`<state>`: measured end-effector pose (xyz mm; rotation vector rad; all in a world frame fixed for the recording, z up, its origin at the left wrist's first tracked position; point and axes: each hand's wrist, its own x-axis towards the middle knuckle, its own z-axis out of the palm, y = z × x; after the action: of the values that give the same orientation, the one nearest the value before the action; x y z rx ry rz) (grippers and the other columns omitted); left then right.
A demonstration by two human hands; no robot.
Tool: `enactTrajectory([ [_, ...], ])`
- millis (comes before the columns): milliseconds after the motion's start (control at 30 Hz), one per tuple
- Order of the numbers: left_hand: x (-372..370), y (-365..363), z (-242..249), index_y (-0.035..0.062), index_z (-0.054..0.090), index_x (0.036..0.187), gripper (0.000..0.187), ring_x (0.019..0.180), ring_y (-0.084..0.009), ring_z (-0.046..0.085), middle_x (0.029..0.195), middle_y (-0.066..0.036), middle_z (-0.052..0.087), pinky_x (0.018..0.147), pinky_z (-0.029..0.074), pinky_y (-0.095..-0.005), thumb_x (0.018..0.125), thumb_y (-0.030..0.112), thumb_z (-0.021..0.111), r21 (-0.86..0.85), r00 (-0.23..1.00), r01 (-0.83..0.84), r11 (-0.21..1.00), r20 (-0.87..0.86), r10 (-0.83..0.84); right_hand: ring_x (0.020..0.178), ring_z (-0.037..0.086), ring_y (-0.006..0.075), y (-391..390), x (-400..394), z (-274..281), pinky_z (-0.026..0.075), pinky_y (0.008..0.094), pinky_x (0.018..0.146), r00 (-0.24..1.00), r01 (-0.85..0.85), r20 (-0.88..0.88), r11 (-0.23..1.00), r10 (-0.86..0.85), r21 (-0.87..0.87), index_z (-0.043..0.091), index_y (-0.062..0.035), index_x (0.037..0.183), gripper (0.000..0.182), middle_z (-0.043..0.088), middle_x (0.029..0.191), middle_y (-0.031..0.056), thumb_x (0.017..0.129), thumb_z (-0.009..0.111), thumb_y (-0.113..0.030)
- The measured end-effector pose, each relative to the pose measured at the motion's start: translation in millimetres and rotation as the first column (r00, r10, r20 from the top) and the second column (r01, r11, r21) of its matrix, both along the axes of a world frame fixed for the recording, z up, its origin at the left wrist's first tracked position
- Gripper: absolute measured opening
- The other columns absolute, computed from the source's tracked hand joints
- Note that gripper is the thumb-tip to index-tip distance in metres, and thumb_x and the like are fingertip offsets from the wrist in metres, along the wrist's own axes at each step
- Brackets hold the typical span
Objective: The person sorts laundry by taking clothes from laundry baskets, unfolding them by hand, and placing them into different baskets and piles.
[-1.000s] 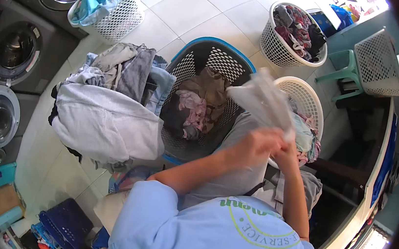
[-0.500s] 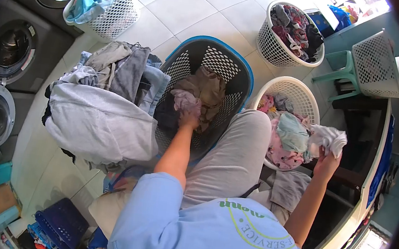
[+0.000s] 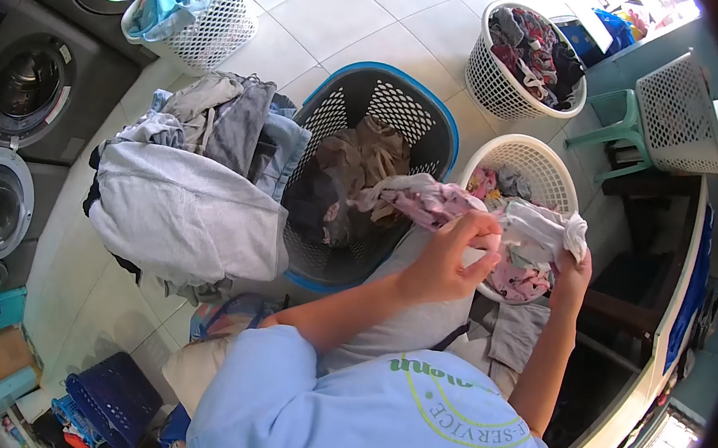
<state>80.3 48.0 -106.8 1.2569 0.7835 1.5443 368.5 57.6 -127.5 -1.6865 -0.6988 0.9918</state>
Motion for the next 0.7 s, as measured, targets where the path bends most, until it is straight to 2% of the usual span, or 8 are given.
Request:
enactTrajectory([
  [67, 3, 1, 23, 0.003, 0.052, 0.1, 0.023, 0.074, -0.0127, 0.054, 0.089, -0.005, 0.056, 0.066, 0.044, -0.0273, 0.081, -0.001, 0.065, 0.091, 0.999, 0.008, 0.996, -0.032, -0.005, 0.109, 0.053, 0.0174, -4, -20, 10, 0.046, 0.0302, 0.087, 0.904, -0.368, 0.236, 0.93, 0.356, 0.009, 0.051, -0.0078, 0.127, 0.044, 0.052, 0.125, 0.0061, 0.086, 0.063, -0.014],
  [133, 12, -4, 43, 0.0031, 0.052, 0.101, 0.023, 0.082, -0.0199, 0.057, 0.095, -0.009, 0.057, 0.071, 0.047, -0.0317, 0.081, -0.003, 0.062, 0.233, 0.992, 0.121, 0.965, 0.002, -0.125, 0.108, 0.052, 0.0173, -8, -62, 26, 0.045, 0.0296, 0.087, 0.725, -0.62, 0.298, 0.777, 0.622, -0.113, 0.051, -0.0075, 0.125, 0.044, 0.052, 0.124, 0.0064, 0.084, 0.064, -0.012],
  [233, 21, -25, 90, 0.0037, 0.053, 0.099, 0.018, 0.089, -0.0299, 0.056, 0.096, -0.01, 0.056, 0.077, 0.046, -0.0383, 0.082, 0.0, 0.057, 0.506, 0.841, 0.419, 0.754, 0.098, -0.533, 0.107, 0.052, 0.0172, -7, -113, 34, 0.044, 0.0287, 0.087, 0.5, -0.794, 0.359, 0.583, 0.788, -0.173, 0.051, -0.0071, 0.122, 0.044, 0.052, 0.121, 0.007, 0.08, 0.065, -0.009],
  [300, 39, -45, 114, 0.0042, 0.054, 0.099, 0.017, 0.089, -0.0332, 0.055, 0.099, -0.012, 0.055, 0.079, 0.044, -0.0409, 0.083, 0.001, 0.053, 0.682, 0.703, 0.47, 0.56, 0.094, -0.705, 0.106, 0.052, 0.0171, -8, -123, 34, 0.044, 0.0282, 0.087, 0.435, -0.828, 0.399, 0.533, 0.807, -0.175, 0.052, -0.0069, 0.12, 0.045, 0.052, 0.12, 0.0074, 0.078, 0.066, -0.008],
  [433, 37, -45, 128, 0.0051, 0.055, 0.107, 0.026, 0.09, -0.0331, 0.054, 0.1, -0.012, 0.055, 0.08, 0.044, -0.0407, 0.083, -0.001, 0.051, 0.709, 0.737, 0.468, 0.527, 0.015, -0.676, 0.104, 0.052, 0.0169, -11, -97, 66, 0.043, 0.027, 0.087, 0.374, -0.805, 0.519, 0.547, 0.769, -0.23, 0.053, -0.0064, 0.116, 0.046, 0.053, 0.117, 0.0082, 0.073, 0.067, -0.004],
  [500, 29, -41, 129, 0.0062, 0.054, 0.119, 0.038, 0.088, -0.0338, 0.053, 0.099, -0.012, 0.054, 0.081, 0.045, -0.0434, 0.081, 0.003, 0.057, 0.726, 0.833, 0.321, 0.608, 0.089, -0.546, 0.104, 0.052, 0.0168, -11, -79, 88, 0.042, 0.0264, 0.087, 0.379, -0.767, 0.577, 0.595, 0.724, -0.242, 0.053, -0.0061, 0.114, 0.046, 0.053, 0.115, 0.0086, 0.071, 0.068, -0.002],
  [600, -2, -19, 129, 0.0104, 0.047, 0.128, 0.055, 0.105, -0.0301, 0.053, 0.114, -0.014, 0.051, 0.084, 0.047, -0.0402, 0.076, 0.005, 0.065, 0.674, 0.97, 0.199, 0.712, -0.032, -0.241, 0.102, 0.051, 0.0167, -10, -55, 119, 0.041, 0.0255, 0.087, 0.411, -0.713, 0.641, 0.667, 0.649, -0.218, 0.054, -0.0057, 0.111, 0.047, 0.053, 0.113, 0.0091, 0.067, 0.069, 0.001],
  [700, -45, 19, 121, 0.0064, 0.041, 0.129, 0.05, 0.102, -0.0211, 0.057, 0.115, -0.011, 0.053, 0.081, 0.05, -0.0318, 0.083, -0.003, 0.059, 0.103, 0.837, 0.04, 0.994, 0.539, -0.09, 0.101, 0.051, 0.0165, -12, -49, 153, 0.04, 0.0246, 0.087, 0.5, -0.707, 0.621, 0.698, 0.604, -0.11, 0.054, -0.0054, 0.109, 0.048, 0.054, 0.111, 0.0097, 0.064, 0.07, 0.004],
])
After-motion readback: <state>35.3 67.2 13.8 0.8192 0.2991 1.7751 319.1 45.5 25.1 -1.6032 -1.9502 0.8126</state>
